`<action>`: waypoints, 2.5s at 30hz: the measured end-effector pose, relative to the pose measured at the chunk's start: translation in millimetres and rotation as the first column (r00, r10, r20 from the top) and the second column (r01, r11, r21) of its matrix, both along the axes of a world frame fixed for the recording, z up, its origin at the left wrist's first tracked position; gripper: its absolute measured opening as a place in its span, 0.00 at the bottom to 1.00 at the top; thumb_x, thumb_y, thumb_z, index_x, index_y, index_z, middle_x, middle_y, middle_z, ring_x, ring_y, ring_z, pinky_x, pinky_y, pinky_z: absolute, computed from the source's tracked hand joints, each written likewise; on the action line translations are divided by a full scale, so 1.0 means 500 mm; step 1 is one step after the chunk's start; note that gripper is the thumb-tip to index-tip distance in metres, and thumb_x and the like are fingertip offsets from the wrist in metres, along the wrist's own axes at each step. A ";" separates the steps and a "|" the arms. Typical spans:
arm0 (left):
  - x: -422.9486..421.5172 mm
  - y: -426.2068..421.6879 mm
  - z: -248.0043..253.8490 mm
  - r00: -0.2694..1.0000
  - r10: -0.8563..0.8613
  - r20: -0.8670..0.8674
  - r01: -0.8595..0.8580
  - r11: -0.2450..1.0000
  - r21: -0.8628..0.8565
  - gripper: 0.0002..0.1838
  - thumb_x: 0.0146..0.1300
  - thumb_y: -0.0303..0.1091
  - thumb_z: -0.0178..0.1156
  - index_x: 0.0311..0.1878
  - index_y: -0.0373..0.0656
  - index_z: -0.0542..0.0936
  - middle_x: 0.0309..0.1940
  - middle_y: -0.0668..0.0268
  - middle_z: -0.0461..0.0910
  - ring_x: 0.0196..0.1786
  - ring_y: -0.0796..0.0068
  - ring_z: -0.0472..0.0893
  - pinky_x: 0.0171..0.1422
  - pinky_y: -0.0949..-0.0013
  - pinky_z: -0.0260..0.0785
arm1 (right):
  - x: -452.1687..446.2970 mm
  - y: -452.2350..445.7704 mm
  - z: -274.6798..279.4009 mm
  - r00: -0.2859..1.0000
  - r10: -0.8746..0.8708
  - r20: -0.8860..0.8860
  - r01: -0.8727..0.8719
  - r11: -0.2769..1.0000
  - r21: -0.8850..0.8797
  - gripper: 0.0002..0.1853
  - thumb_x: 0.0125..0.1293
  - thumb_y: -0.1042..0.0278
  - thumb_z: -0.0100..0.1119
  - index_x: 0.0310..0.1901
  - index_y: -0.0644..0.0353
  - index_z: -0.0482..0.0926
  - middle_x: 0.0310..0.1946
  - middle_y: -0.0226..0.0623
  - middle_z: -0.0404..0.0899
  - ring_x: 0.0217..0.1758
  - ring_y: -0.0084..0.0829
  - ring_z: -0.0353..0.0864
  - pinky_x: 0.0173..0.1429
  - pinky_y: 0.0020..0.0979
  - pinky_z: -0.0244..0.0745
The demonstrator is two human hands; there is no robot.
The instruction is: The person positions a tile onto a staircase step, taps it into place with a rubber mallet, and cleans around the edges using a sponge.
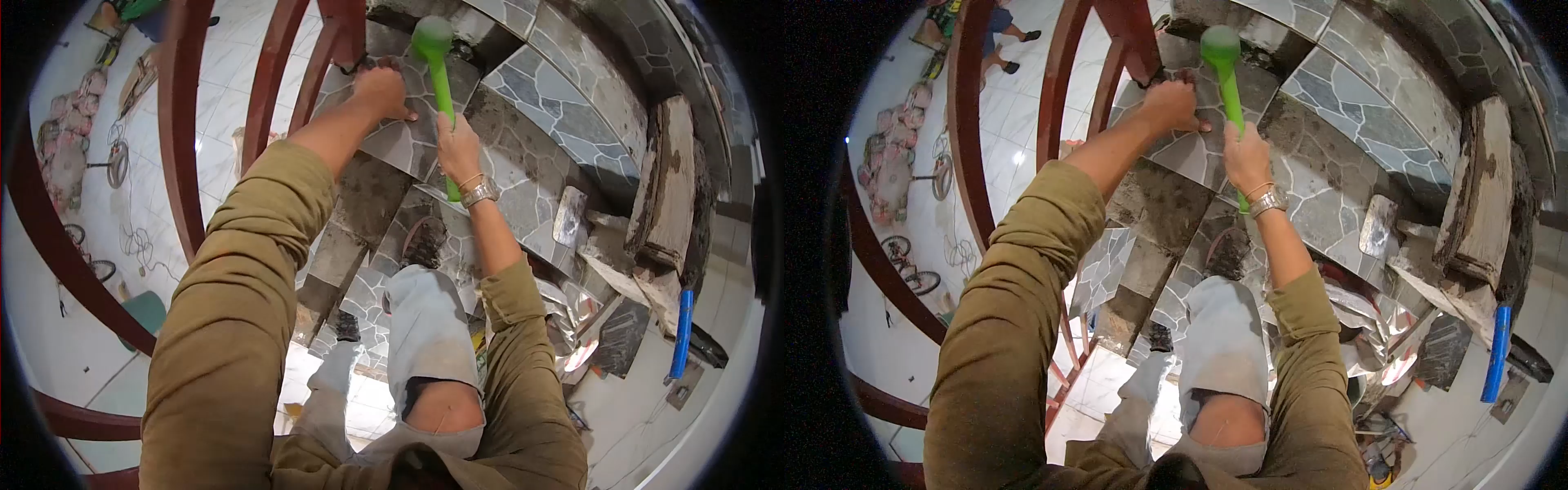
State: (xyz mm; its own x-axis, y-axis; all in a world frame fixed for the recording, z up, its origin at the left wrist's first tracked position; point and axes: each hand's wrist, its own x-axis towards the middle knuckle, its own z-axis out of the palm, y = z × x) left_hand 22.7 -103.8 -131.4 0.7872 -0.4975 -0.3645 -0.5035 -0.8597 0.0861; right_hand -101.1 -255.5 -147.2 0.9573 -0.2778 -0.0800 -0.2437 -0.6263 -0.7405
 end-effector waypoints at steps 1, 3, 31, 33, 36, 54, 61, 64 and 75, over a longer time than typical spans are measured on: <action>0.000 0.000 0.002 1.000 -0.003 -0.021 0.002 1.000 -0.012 0.46 0.48 0.71 0.68 0.53 0.33 0.81 0.52 0.51 0.82 0.55 0.52 0.83 0.57 0.54 0.77 | 0.001 -0.009 -0.023 1.000 0.025 -0.015 -0.025 1.000 -0.014 0.23 0.73 0.49 0.48 0.42 0.66 0.75 0.35 0.67 0.79 0.43 0.68 0.77 0.45 0.58 0.71; -0.008 -0.004 0.014 1.000 -0.014 -0.009 0.014 1.000 -0.014 0.45 0.48 0.71 0.69 0.52 0.34 0.82 0.51 0.51 0.82 0.55 0.53 0.83 0.58 0.54 0.76 | 0.011 -0.024 -0.023 0.997 0.078 -0.021 -0.078 0.997 -0.020 0.24 0.73 0.48 0.47 0.42 0.66 0.75 0.36 0.68 0.79 0.43 0.68 0.77 0.46 0.59 0.70; -0.060 0.020 -0.034 0.909 0.107 0.404 -0.038 0.984 -0.173 0.37 0.49 0.65 0.70 0.50 0.40 0.85 0.52 0.53 0.83 0.56 0.55 0.83 0.68 0.43 0.63 | 0.058 0.041 0.034 0.999 -0.007 -0.040 0.005 0.999 -0.035 0.27 0.72 0.44 0.46 0.44 0.65 0.79 0.37 0.66 0.80 0.46 0.67 0.78 0.50 0.56 0.73; -0.043 0.015 -0.020 0.985 0.113 0.128 -0.101 0.990 -0.098 0.35 0.49 0.65 0.71 0.48 0.41 0.86 0.49 0.53 0.84 0.55 0.55 0.84 0.68 0.43 0.63 | 0.058 0.036 0.015 0.996 0.016 -0.089 -0.024 0.996 -0.089 0.26 0.72 0.44 0.47 0.44 0.65 0.79 0.38 0.66 0.80 0.47 0.67 0.78 0.51 0.56 0.73; -0.033 0.005 0.016 0.989 0.130 -0.076 -0.132 0.991 -0.019 0.34 0.50 0.63 0.71 0.50 0.43 0.86 0.51 0.58 0.84 0.60 0.59 0.80 0.70 0.43 0.60 | 0.087 0.022 0.011 0.995 0.066 -0.073 -0.073 0.992 -0.098 0.26 0.71 0.44 0.47 0.45 0.65 0.79 0.38 0.67 0.80 0.47 0.66 0.78 0.51 0.56 0.73; -0.042 0.017 0.011 0.993 0.098 0.066 -0.092 0.992 -0.090 0.35 0.50 0.63 0.71 0.47 0.38 0.86 0.48 0.52 0.84 0.53 0.53 0.84 0.65 0.46 0.69 | 0.048 0.016 0.018 0.996 0.001 -0.094 0.005 0.998 0.063 0.27 0.72 0.43 0.47 0.44 0.64 0.79 0.36 0.64 0.81 0.45 0.66 0.79 0.48 0.57 0.73; -0.037 0.007 0.020 0.997 0.066 0.033 -0.064 0.997 -0.048 0.40 0.51 0.65 0.70 0.50 0.34 0.83 0.51 0.47 0.81 0.54 0.51 0.83 0.59 0.51 0.75 | 0.046 0.000 0.018 1.000 0.004 -0.029 -0.005 1.000 -0.017 0.27 0.72 0.43 0.46 0.45 0.64 0.79 0.36 0.65 0.80 0.45 0.67 0.79 0.48 0.57 0.73; -0.038 0.010 0.019 1.000 0.022 0.004 -0.021 0.999 -0.043 0.40 0.51 0.67 0.69 0.49 0.33 0.84 0.51 0.46 0.81 0.54 0.52 0.83 0.59 0.52 0.75 | 0.025 -0.007 -0.038 0.997 0.071 -0.004 -0.071 0.987 -0.143 0.26 0.73 0.45 0.45 0.43 0.64 0.78 0.35 0.65 0.80 0.44 0.67 0.78 0.47 0.57 0.72; -0.042 0.009 0.013 0.994 0.106 -0.016 -0.106 0.993 -0.053 0.42 0.51 0.68 0.68 0.53 0.36 0.82 0.52 0.50 0.82 0.57 0.52 0.82 0.60 0.54 0.76 | -0.011 -0.021 -0.040 0.998 0.011 -0.059 -0.015 0.997 -0.075 0.24 0.72 0.46 0.46 0.44 0.63 0.77 0.34 0.63 0.80 0.42 0.66 0.78 0.45 0.56 0.71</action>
State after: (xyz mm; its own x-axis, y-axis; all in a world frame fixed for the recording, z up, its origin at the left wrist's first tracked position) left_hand 1.6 -99.4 -125.1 0.8318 -0.4308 -0.3500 -0.4084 -0.9021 0.1396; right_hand -106.6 -265.8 -167.4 0.9552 -0.2725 -0.1154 -0.2766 -0.6832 -0.6759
